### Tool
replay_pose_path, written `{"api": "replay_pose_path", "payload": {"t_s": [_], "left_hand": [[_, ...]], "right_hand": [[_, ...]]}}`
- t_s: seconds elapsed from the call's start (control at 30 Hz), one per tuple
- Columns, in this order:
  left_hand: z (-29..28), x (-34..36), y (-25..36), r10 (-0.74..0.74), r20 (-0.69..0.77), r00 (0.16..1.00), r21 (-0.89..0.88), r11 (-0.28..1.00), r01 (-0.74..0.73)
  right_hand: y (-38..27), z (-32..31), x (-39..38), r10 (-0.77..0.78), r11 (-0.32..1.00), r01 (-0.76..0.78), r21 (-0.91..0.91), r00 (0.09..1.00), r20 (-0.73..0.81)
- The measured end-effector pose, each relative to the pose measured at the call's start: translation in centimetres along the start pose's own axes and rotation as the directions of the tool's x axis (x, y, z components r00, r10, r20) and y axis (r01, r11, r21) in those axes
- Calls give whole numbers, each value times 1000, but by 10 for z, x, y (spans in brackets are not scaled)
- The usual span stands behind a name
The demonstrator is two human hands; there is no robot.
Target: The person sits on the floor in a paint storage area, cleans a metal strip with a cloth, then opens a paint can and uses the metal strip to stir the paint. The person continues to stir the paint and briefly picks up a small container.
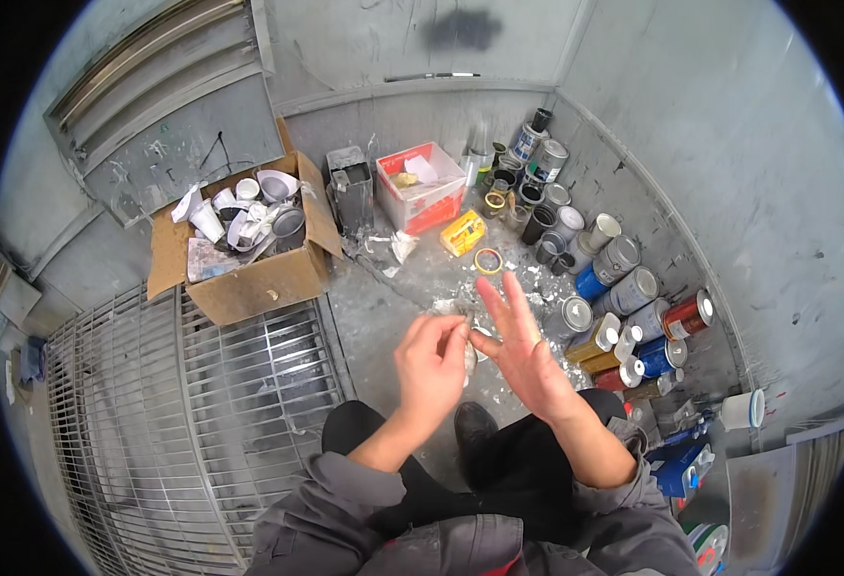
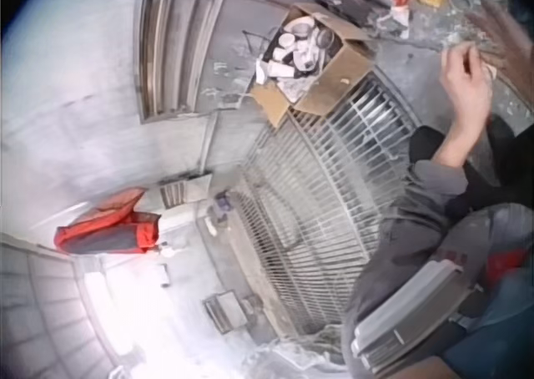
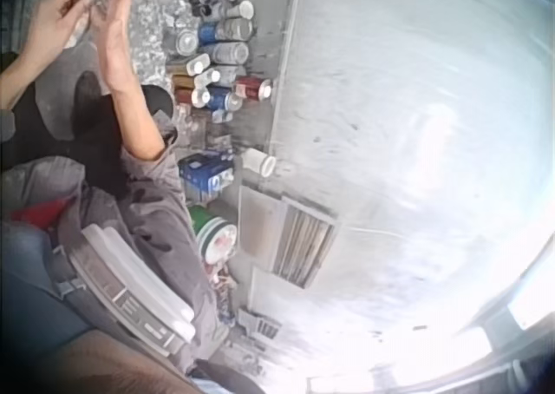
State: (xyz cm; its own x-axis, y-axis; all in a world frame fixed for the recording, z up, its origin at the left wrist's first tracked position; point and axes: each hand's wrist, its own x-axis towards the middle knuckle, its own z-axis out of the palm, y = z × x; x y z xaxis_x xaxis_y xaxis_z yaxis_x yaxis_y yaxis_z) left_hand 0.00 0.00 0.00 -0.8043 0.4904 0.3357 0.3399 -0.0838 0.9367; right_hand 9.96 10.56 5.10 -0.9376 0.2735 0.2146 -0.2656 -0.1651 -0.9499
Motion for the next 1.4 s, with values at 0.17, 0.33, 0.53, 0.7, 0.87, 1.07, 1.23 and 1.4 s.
{"api": "replay_pose_path", "payload": {"t_s": [0.17, 0.33, 0.53, 0.7, 0.87, 1.07, 1.23, 1.4], "left_hand": [[-20, 2, -8, 72, 71, 995, 119, 990, -81], [-1, -9, -1, 71, -20, 997, -50, 996, -72], [1, -7, 8, 114, 6, 993, -9, 993, -114], [2, 10, -14, 86, -13, 996, 30, 996, -86], [-15, 32, -26, -15, -197, 980, -33, 999, 9], [-9, 25, 6, 262, 21, 965, 46, 964, -263], [1, 17, 15, 212, 13, 977, 17, 977, -212], [8, 31, 7, 118, -13, 993, -20, 993, -118]], "right_hand": [[15, 10, -4, 20, 1000, -20, 19, 1000, 4], [8, 4, -2, 7, 999, -7, 38, 1000, -6], [6, 0, 2, 19, 999, -19, 28, 1000, -4], [9, -2, 3, -10, 997, 12, 77, 1000, -25], [6, -1, 5, 53, 966, -45, 256, 998, -23], [9, -1, 4, 116, 992, -116, 52, 993, -6], [8, -1, 1, 143, 990, -143, -7, 990, 10], [14, 4, 6, 94, 996, -94, 3, 990, -108]]}}
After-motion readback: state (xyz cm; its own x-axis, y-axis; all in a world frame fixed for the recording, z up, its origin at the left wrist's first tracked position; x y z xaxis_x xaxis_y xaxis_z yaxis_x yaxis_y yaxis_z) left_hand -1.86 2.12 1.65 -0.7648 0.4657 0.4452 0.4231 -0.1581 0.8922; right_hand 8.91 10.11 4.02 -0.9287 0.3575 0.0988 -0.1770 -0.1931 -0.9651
